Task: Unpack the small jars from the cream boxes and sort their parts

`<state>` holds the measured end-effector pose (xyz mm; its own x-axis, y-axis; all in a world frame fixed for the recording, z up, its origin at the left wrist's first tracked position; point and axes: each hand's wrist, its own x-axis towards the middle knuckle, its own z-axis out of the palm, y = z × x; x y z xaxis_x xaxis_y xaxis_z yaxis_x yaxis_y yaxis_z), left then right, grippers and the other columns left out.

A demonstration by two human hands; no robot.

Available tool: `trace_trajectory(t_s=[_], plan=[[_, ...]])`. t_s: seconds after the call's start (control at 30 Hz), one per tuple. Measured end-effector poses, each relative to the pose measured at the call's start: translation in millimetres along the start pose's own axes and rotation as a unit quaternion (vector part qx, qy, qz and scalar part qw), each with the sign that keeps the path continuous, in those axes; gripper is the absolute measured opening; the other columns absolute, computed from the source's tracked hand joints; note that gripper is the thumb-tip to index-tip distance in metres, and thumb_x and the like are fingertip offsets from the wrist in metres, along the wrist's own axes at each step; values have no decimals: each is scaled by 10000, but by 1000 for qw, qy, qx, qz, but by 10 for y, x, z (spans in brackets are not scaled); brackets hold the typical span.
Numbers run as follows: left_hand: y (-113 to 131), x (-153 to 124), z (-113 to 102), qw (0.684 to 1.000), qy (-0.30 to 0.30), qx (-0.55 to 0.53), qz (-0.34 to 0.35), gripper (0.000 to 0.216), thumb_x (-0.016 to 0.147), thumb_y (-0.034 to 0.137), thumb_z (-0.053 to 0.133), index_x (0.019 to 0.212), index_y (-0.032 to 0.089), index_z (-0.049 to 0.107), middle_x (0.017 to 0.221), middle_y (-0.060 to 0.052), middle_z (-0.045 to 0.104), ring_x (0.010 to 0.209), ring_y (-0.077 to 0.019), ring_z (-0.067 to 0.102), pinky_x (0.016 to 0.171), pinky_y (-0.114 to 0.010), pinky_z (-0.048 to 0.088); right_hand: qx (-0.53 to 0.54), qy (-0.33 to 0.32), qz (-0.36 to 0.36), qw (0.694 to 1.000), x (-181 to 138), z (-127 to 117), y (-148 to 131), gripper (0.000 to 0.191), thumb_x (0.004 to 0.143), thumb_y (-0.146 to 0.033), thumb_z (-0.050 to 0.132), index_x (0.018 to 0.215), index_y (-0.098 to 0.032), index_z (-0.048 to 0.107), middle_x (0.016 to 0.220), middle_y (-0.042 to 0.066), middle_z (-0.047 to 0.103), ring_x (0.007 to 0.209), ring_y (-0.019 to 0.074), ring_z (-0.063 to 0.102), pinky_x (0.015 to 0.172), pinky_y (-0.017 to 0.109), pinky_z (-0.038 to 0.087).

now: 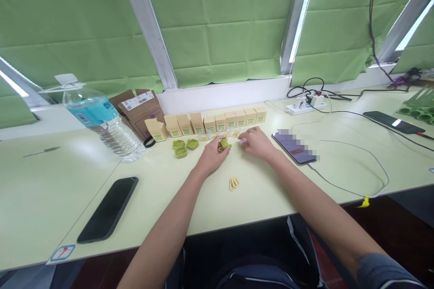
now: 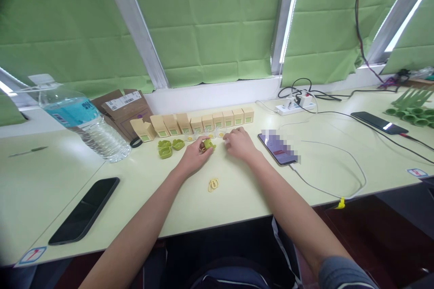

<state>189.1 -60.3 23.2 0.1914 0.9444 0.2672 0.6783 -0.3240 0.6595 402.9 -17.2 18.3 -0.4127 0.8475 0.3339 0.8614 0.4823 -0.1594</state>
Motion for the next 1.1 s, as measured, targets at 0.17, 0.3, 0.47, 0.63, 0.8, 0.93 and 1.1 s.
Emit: trace_trajectory(t_s=[0.17,0.3,0.47,0.63,0.8,0.93,1.1], plan=[[0,-1,0,1000,1,1,4,412,887,409,579,1256,226,568,853,-17,627,762,-167,578,719,-301,465,2,18,-8,1000,6,36,24,317,844,-180,582,1110,-166,753,1080,161,698,1063,301,557,967,404,393],[1,-2,7,1000,5,4,4,398,885,394,586,1248,232,571,846,-14,630,753,-166,580,722,-299,464,13,18,-10,1000,10,53,33,329,849,-206,600,1139,-160,749,1094,169,693,1078,314,552,978,421,395],[-7,2,15,1000,8,3,8,388,884,386,586,1244,242,560,867,-10,630,770,-164,580,737,-298,463,46,35,15,998,2,20,-2,360,846,-225,617,1182,-168,734,1135,156,680,1115,327,531,977,422,412],[-18,10,24,999,21,-3,27,394,879,361,598,1253,242,557,909,-21,641,804,-164,588,771,-306,470,113,92,-21,989,11,-17,-62,272,889,-241,594,1110,-178,741,1095,118,686,1124,295,538,1013,423,420],[7,4,22,997,30,-30,67,392,866,310,610,1248,232,570,1045,-45,666,903,-169,603,847,-312,480,168,121,-93,974,23,-4,-126,205,915,-248,608,1069,-214,739,1057,85,714,1089,256,589,992,410,461],[81,-29,-1,994,31,-40,98,404,860,280,606,1261,236,576,1079,-44,666,912,-164,595,881,-316,483,194,116,-130,965,17,10,-173,187,918,-233,615,1047,-233,750,1122,69,727,1125,238,611,987,393,494],[117,-60,-17,990,24,-54,125,457,841,210,589,1296,238,566,1192,-66,649,981,-180,592,938,-336,485,213,92,-115,966,-3,-17,-216,233,898,-175,602,1067,-251,743,1152,57,734,1086,222,656,946,380,517]])
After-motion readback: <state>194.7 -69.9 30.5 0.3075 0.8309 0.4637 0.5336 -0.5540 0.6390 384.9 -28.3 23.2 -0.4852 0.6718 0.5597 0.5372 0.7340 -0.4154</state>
